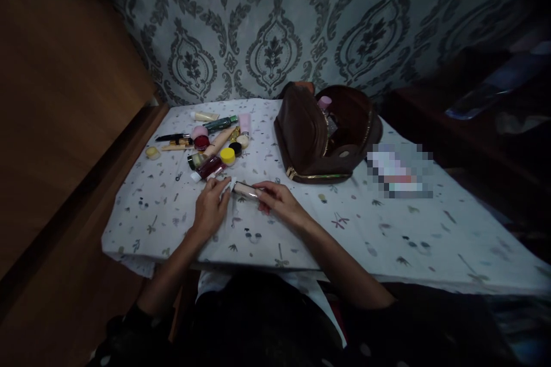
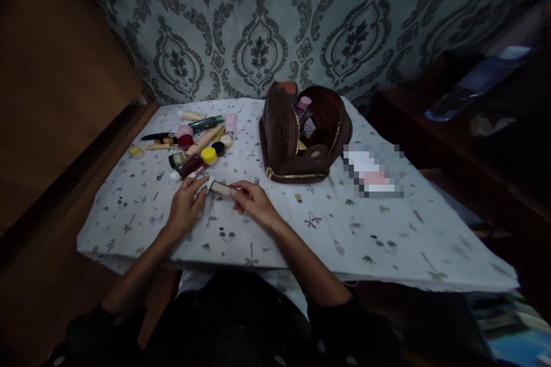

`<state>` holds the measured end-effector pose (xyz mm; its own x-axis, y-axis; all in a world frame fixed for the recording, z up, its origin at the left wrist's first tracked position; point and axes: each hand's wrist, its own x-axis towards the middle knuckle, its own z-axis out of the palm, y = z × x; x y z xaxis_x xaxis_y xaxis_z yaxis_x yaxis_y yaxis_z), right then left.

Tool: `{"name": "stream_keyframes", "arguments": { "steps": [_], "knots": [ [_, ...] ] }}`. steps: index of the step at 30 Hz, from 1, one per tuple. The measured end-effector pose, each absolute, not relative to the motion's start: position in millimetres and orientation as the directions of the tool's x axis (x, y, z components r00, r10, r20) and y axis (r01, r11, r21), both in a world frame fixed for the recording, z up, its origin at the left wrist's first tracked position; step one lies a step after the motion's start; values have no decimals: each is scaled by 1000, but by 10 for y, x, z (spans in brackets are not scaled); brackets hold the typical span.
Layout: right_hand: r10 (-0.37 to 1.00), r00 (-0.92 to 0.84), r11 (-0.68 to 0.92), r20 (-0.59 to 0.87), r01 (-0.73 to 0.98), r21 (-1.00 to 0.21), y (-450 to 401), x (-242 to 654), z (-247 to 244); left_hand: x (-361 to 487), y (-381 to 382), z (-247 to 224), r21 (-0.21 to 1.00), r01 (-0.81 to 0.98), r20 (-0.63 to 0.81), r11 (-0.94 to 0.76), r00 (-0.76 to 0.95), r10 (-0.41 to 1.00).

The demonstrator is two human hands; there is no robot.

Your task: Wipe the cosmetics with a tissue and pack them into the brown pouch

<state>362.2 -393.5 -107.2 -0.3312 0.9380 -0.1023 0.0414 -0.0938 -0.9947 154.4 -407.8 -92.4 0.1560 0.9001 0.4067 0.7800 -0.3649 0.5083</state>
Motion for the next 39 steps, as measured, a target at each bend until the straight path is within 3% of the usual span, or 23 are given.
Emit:
{"name": "stream_keyframes", "arguments": {
  "steps": [11,16,20,25,30,32,36,39],
  "knots": [
    [929,-287,-288,-235,-158,-945,-3898,3570,-1056,1957,-4383,-859,434,756,373,-490,344,862],
    [898,-280,-358,-339,-16,-934,-3856,3553,-920,1924,-4438,-879,452,707,423,-545,368,828],
    [835,-375,-382,-403,131,-915,-3781,3512,-825,1819,-4439,-858,437,660,485,-612,401,778],
    [756,-473,-465,-452,98,-880,-3730,3454,-800,1765,-4487,-843,253,701,512,-667,488,707],
    [728,-532,-579,-433,-139,-803,-3753,3455,-775,1747,-4560,-873,49,777,404,-627,559,724],
    [723,-563,-599,-401,-221,-770,-3765,3482,-769,1702,-4562,-873,90,740,458,-666,563,688],
    [757,-569,-573,-321,-343,-745,-3815,3508,-790,1632,-4537,-819,369,596,641,-713,392,659],
    [773,-566,-560,-287,-395,-728,-3906,3475,-811,1657,-4501,-745,491,541,660,-682,279,697]
  ]
}}
